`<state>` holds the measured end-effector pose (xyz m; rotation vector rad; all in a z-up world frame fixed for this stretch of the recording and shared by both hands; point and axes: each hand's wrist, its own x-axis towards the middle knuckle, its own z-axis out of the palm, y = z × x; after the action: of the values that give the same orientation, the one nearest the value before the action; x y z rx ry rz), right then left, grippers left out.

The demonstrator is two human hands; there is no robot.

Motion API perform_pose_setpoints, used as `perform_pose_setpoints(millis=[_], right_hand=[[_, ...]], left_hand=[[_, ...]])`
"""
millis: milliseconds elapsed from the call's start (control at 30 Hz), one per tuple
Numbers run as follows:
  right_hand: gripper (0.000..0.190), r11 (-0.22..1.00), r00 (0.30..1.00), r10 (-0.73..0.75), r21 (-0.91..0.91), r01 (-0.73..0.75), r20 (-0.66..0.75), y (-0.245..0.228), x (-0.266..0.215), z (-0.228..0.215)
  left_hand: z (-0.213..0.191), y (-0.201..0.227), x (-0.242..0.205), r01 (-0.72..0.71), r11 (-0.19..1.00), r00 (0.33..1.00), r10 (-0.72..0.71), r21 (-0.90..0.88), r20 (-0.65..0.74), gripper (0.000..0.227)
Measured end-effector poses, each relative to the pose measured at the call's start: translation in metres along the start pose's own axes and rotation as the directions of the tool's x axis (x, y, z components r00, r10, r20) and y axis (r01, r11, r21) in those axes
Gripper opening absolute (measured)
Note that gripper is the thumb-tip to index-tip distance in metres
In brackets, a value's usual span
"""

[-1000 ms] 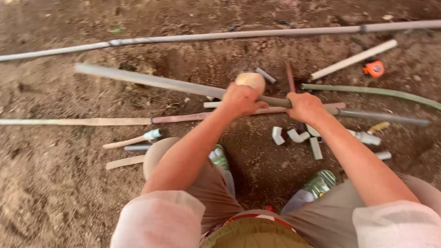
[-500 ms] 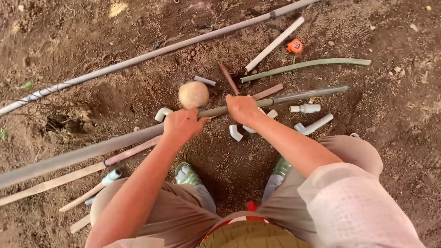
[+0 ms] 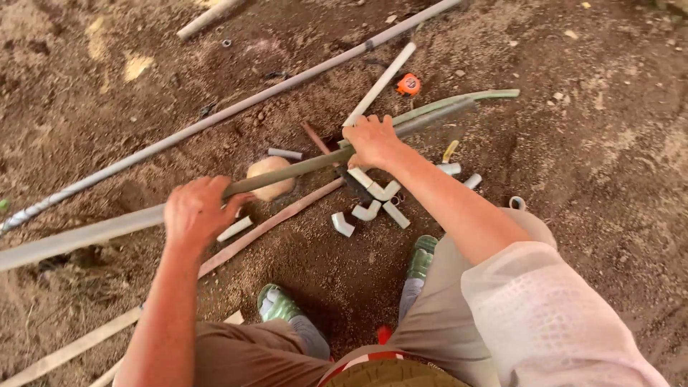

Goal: A person sits on the ground and uses a hacksaw blade to cut a green hose, then attempts to fit the hose onto various PVC pipe segments and connectors.

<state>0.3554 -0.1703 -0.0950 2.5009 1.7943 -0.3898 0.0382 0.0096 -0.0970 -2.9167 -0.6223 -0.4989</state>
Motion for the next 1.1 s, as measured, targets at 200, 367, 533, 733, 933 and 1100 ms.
perform_pose_setpoints(millis=[200, 367, 533, 733, 933, 1100], right_hand=[[0.046, 0.989, 0.988, 0.151, 0.005, -0.151, 0.019, 0.008, -0.013, -0.033], [0.024, 0.996, 0.995, 0.092, 0.005, -0.092, 0.041, 0.017, -0.014, -0.015], [0.004, 0.999, 0.996, 0.027, 0.040, -0.023, -0.088, 0.010, -0.027, -0.017], [0.006, 0.999, 0.981, 0.032, 0.040, -0.025, -0.189, 0.012, -0.020, 0.009], [0.019, 0.983, 0.958, 0.184, 0.061, -0.174, -0.219, 0.015, 0.000, 0.056], [0.027, 0.989, 0.898, -0.088, -0.147, 0.026, -0.432, 0.030, 0.008, 0.083]], left_hand=[[-0.035, 0.008, 0.004, 0.124, 0.967, 0.944, -0.185, 0.224, 0.274, 0.050], [-0.027, 0.010, 0.013, 0.136, 0.977, 0.919, -0.187, 0.164, 0.346, 0.048], [-0.032, 0.026, 0.019, 0.284, 0.955, 0.777, -0.281, 0.085, 0.564, 0.046], [-0.044, 0.053, 0.022, 0.382, 0.916, 0.683, -0.369, 0.123, 0.630, 0.052], [-0.023, 0.060, 0.014, 0.417, 0.892, 0.591, -0.413, 0.176, 0.693, 0.058], [0.018, 0.050, -0.001, 0.462, 0.874, 0.591, -0.432, 0.153, 0.681, 0.060]])
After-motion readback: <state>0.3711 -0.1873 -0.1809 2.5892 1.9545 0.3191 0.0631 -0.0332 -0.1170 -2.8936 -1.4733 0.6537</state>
